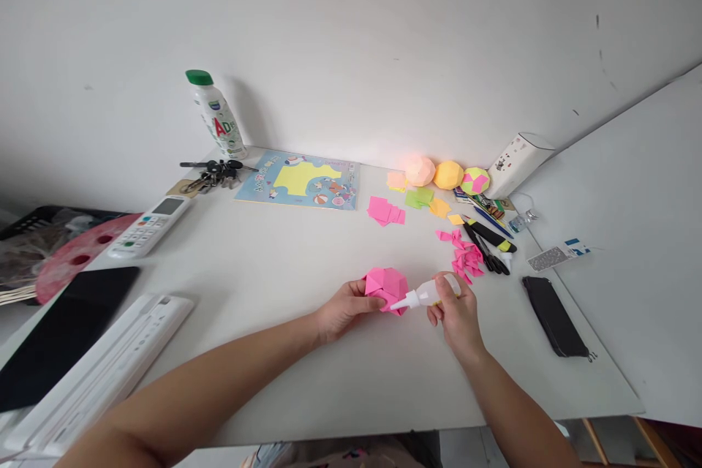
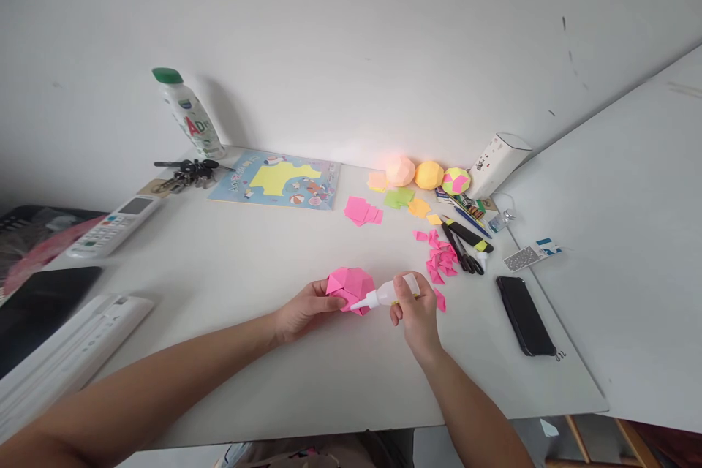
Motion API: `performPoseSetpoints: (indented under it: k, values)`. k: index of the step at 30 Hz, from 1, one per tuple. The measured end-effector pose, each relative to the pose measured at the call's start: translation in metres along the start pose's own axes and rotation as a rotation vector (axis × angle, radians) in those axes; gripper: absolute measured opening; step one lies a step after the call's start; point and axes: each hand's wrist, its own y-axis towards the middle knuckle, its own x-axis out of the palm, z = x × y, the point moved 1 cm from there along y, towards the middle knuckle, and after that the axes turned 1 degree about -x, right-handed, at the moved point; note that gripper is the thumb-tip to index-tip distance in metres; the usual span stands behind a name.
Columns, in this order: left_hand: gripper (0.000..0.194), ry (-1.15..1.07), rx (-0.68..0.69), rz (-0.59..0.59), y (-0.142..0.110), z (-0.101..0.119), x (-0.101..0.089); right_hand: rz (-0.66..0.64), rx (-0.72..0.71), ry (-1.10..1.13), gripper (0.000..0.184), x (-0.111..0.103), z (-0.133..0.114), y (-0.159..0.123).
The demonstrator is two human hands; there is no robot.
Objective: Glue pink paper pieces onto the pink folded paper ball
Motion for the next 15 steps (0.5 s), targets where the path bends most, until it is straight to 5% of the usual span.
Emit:
performPoseSetpoints:
  k: [15]
  values:
    - [0.018, 0.033, 0.019, -0.024, 0.0021, -0.0027, -0.0023, 0.001, -0.027, -0.015, 0.028, 0.0016, 0.0027, -0.0037]
